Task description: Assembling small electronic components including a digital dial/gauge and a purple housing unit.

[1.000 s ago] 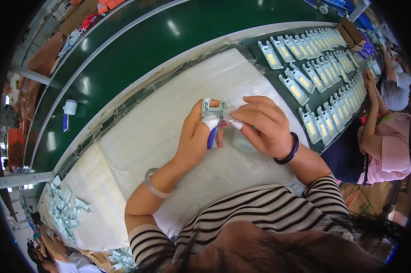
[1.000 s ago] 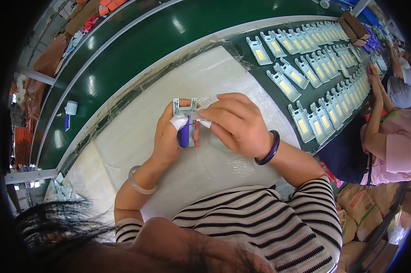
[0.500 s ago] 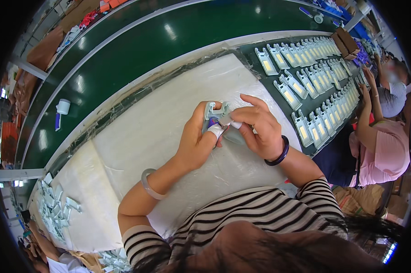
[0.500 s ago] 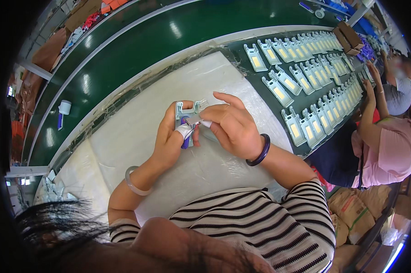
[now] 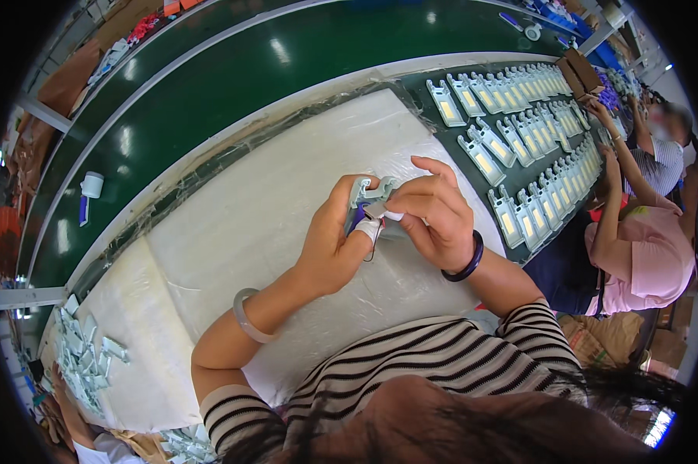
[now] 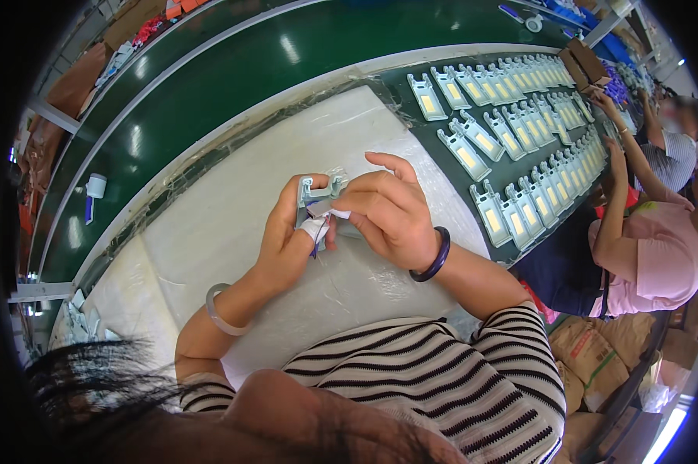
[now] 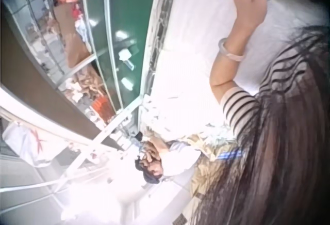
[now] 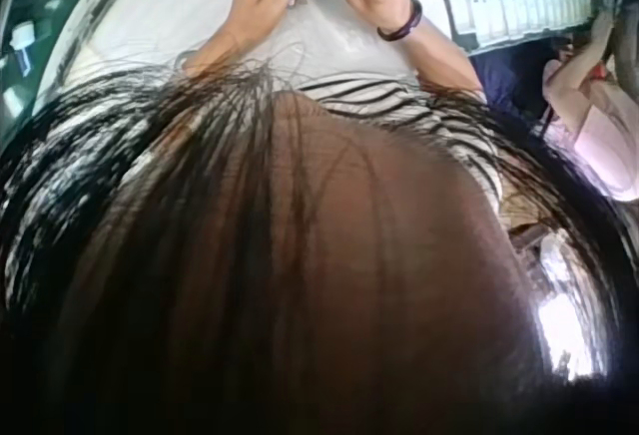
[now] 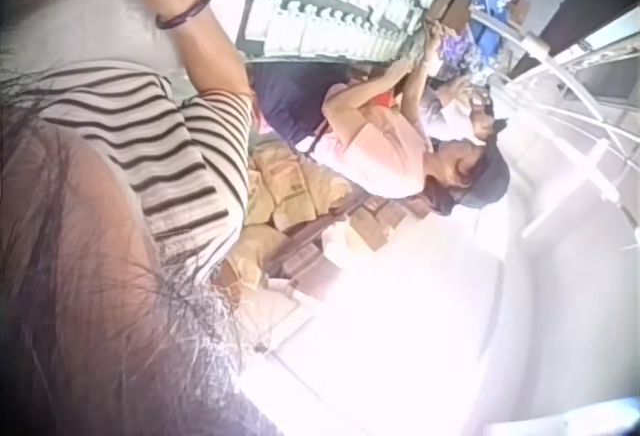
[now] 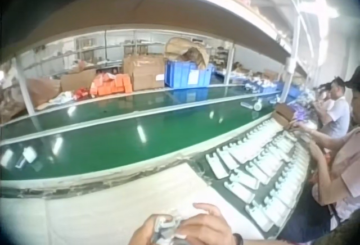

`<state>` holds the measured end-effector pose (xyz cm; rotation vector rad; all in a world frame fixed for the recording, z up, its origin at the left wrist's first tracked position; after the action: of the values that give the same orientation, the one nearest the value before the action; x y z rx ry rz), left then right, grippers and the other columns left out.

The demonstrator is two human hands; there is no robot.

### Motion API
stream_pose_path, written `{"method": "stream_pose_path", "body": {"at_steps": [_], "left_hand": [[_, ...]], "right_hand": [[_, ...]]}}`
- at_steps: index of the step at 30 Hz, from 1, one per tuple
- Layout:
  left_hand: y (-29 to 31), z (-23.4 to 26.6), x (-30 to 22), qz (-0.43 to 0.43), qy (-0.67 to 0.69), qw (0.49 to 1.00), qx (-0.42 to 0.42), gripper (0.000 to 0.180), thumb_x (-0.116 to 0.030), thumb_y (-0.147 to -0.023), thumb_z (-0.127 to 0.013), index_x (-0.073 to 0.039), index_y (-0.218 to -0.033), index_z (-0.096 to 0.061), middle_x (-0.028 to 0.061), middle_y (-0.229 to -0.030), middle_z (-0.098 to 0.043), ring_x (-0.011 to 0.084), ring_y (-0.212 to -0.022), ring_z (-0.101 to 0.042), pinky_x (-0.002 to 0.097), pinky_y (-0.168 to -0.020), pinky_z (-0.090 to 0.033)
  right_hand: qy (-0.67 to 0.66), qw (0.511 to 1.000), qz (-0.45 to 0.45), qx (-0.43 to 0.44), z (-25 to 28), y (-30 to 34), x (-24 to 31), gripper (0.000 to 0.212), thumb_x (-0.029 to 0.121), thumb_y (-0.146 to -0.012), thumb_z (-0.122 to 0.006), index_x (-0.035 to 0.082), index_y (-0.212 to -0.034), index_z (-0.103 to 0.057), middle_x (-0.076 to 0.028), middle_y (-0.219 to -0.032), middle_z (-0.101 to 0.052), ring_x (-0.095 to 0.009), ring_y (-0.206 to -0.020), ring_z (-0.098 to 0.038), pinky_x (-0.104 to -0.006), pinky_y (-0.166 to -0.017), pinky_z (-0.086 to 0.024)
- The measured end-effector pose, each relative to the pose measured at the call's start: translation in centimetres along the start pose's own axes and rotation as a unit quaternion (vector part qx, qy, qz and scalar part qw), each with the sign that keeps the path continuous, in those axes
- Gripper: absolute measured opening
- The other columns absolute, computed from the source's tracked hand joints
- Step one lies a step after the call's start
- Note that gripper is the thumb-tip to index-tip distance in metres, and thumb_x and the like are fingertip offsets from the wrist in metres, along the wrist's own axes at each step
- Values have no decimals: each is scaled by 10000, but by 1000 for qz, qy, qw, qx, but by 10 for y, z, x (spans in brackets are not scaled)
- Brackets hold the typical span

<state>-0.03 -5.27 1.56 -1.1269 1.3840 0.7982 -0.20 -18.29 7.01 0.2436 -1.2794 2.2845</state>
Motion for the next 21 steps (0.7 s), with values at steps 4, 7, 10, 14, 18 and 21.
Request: {"method": "stream_pose_path", "body": {"at_steps": [4, 7, 10, 14, 18, 21], "left_hand": [[1, -1, -1, 4, 4, 1000, 8, 371, -19, -838, -456, -25, -1206, -407, 58, -863, -547, 79, -625, -486, 230, -551, -417], [2, -4, -4, 15, -6, 1000, 18, 368, -11, -845, -428, -20, -1212, -402, 59, -855, -535, 87, -661, -497, 236, -586, -433], [3, -5, -7, 27, -15, 999, 20, 365, -6, -853, -400, -15, -1218, -396, 57, -837, -524, 93, -690, -505, 241, -619, -446], [2, -3, -4, -9, -19, 1000, 7, 373, -22, -839, -463, -15, -1207, -402, 68, -891, -543, 87, -629, -487, 244, -564, -427], [3, -4, -5, 1, -13, 1000, 9, 367, -22, -840, -459, -10, -1203, -402, 67, -882, -547, 106, -652, -500, 257, -593, -436], [4, -3, -4, 43, 2, 999, 17, 362, -28, -836, -463, -10, -1193, -410, 73, -867, -551, 119, -685, -512, 262, -621, -439]], "right_hand": [[-1, 1000, 5, 2, -1, 1, -1, 279, -26, -679, -698, 93, -928, -658, -33, -835, -622, -178, -785, -610, -452, -977, -389], [8, 1000, 9, 2, -1, 2, -1, 280, -25, -676, -699, 98, -925, -662, -28, -833, -619, -175, -781, -605, -451, -978, -390], [15, 1000, 9, 1, 0, 2, -1, 281, -23, -672, -701, 99, -923, -665, -24, -833, -617, -169, -776, -601, -449, -979, -388], [23, 1000, 13, 0, -1, 2, 0, 285, -23, -663, -703, 102, -917, -668, -20, -828, -615, -162, -774, -599, -447, -985, -382], [23, 1000, 14, -2, -1, 2, 0, 287, -21, -656, -706, 106, -912, -670, -17, -821, -615, -160, -770, -598, -445, -985, -381], [22, 1000, 10, -6, -1, 2, 0, 283, -23, -653, -705, 107, -902, -670, -18, -821, -615, -161, -769, -597, -445, -981, -382]]}}
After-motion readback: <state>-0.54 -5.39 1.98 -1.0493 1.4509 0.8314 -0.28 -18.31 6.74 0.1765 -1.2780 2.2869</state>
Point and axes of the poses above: each hand's wrist, its own y-axis away from the middle knuckle, its own z-axis out of the back of the hand, x = y × z, the point moved 7 cm from there along -y, towards the middle knuckle
